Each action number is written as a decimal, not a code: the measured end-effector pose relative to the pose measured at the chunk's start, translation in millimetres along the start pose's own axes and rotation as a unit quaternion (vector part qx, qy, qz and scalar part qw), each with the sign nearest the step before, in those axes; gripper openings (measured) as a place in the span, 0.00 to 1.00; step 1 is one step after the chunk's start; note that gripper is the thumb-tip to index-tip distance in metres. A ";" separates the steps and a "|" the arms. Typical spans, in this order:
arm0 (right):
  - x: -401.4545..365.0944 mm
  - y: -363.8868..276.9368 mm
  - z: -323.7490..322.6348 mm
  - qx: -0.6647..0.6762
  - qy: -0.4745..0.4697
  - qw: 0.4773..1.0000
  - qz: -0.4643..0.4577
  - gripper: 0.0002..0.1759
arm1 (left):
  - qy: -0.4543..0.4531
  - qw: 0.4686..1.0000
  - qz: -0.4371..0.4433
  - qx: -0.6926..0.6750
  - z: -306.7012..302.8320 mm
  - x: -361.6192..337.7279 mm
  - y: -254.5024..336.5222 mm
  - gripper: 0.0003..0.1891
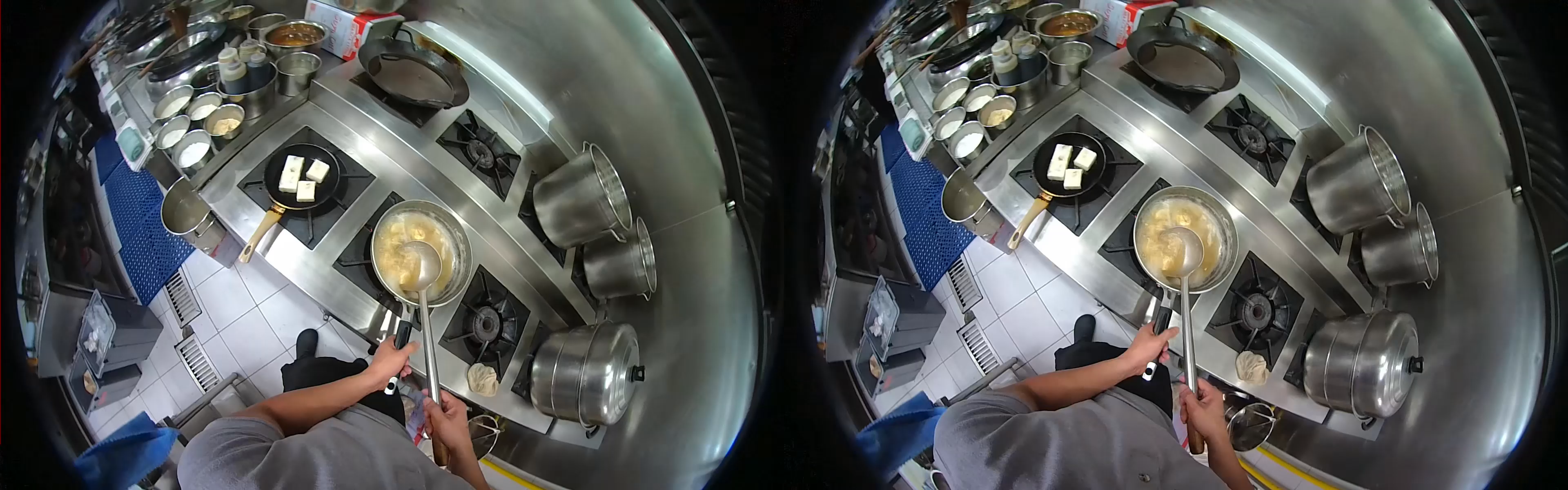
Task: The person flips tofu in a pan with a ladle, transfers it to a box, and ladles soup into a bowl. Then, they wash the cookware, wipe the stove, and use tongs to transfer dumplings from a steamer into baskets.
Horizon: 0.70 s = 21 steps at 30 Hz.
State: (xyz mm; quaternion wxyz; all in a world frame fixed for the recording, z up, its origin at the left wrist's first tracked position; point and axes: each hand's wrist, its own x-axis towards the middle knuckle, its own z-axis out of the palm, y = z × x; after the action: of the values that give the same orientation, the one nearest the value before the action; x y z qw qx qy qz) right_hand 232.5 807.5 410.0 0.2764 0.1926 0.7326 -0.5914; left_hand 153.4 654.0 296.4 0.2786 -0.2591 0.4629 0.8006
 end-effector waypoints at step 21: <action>145.6 124.5 -142.9 -0.260 0.001 0.915 -0.307 0.10 | 0.141 0.969 0.192 0.063 53.0 -36.8 -79.2 0.19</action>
State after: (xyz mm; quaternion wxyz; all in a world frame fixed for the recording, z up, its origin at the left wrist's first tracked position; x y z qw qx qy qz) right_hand 170.5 968.2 244.3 0.1208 -0.1203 0.8839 -0.4355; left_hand 225.6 726.3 297.1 0.0676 -0.2577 0.5882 0.7635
